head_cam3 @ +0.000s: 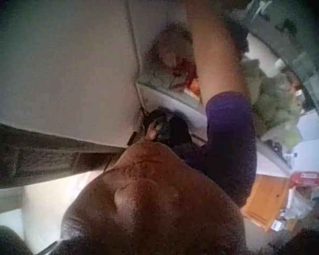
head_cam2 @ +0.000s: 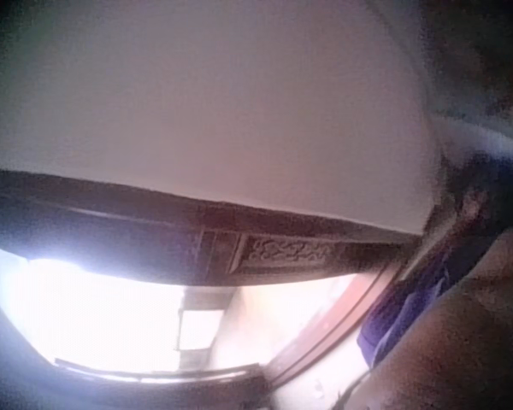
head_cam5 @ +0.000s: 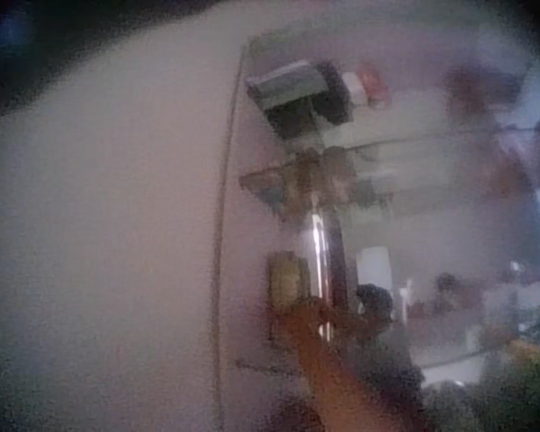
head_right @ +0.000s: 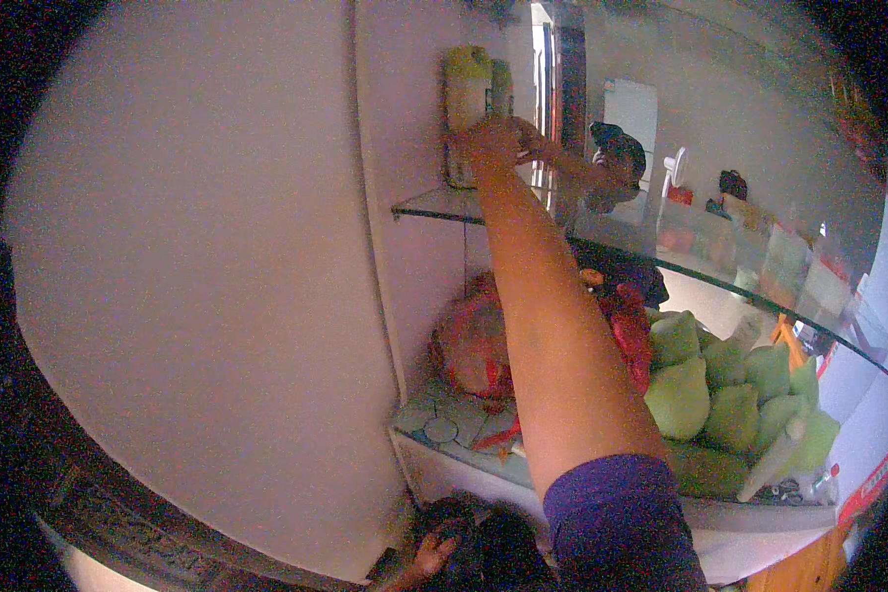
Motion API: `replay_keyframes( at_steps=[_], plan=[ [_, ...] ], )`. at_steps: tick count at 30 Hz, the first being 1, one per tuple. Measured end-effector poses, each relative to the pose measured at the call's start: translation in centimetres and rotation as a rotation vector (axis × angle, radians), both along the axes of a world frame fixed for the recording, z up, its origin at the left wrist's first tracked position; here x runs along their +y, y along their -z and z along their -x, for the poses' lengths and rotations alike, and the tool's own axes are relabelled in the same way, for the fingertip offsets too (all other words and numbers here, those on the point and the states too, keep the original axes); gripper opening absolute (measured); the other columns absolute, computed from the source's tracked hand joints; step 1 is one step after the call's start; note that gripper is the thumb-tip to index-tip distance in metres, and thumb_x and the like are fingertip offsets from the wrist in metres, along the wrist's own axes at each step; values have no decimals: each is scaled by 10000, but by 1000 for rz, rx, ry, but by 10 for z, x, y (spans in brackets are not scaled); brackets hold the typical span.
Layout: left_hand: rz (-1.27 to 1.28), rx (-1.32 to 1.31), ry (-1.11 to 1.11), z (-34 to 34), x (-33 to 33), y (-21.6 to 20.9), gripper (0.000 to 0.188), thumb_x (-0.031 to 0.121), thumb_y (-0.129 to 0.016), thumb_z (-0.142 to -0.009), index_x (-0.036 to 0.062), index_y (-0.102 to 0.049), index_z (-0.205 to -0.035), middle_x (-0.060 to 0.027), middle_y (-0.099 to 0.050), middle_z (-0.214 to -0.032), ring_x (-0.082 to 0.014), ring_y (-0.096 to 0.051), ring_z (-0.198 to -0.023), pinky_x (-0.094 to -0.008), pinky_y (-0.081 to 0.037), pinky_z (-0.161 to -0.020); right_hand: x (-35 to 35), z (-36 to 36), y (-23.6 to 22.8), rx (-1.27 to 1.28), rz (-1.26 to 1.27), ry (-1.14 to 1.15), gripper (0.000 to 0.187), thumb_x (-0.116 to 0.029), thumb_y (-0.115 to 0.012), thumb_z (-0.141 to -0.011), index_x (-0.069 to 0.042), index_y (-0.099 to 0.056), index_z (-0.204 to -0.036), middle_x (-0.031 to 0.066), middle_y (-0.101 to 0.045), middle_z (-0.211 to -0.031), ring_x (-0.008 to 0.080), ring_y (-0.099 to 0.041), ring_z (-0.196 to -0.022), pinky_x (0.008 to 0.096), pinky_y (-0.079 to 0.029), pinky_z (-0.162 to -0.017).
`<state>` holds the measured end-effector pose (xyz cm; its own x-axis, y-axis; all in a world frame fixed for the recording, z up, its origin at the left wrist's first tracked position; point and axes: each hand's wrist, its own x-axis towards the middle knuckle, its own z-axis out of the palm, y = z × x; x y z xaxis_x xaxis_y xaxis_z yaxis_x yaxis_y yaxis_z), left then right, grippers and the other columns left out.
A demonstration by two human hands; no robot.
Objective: The person organizes items on a glass display shelf, moving plastic bags and boxes aside, then wiping the glass surface with a dark cloth. They handle green pears and other packaged goods, rearranging them on the shelf.
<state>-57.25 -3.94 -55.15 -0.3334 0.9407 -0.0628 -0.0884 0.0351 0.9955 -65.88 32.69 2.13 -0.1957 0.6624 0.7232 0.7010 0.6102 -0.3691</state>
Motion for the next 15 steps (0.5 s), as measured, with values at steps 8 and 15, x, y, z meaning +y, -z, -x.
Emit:
replay_keyframes(
  at_steps=[8, 15],
  plan=[
    [129, 109, 8, -11, 2, -41, 368, 212, -540, -854, 44, -510, -1180, -93, -599, -980, -170, -554, -891, -304, -442, -814, -1, -37, 1, 370, 177, -414, 642, -410, -731, -648, 32, -562, -1082, 128, -623, -983, 204, -611, -881, 353, -487, -727],
    [-125, 75, 8, -12, 5, -23, 366, 196, -555, -842, 18, -521, -1159, -87, -588, -1036, -155, -548, -902, -284, -450, -802, -135, -171, 56, 450, 96, -855, 618, -302, -728, -685, -1, -479, -1165, 77, -586, -1005, 169, -573, -894, 325, -452, -838]
  ],
)
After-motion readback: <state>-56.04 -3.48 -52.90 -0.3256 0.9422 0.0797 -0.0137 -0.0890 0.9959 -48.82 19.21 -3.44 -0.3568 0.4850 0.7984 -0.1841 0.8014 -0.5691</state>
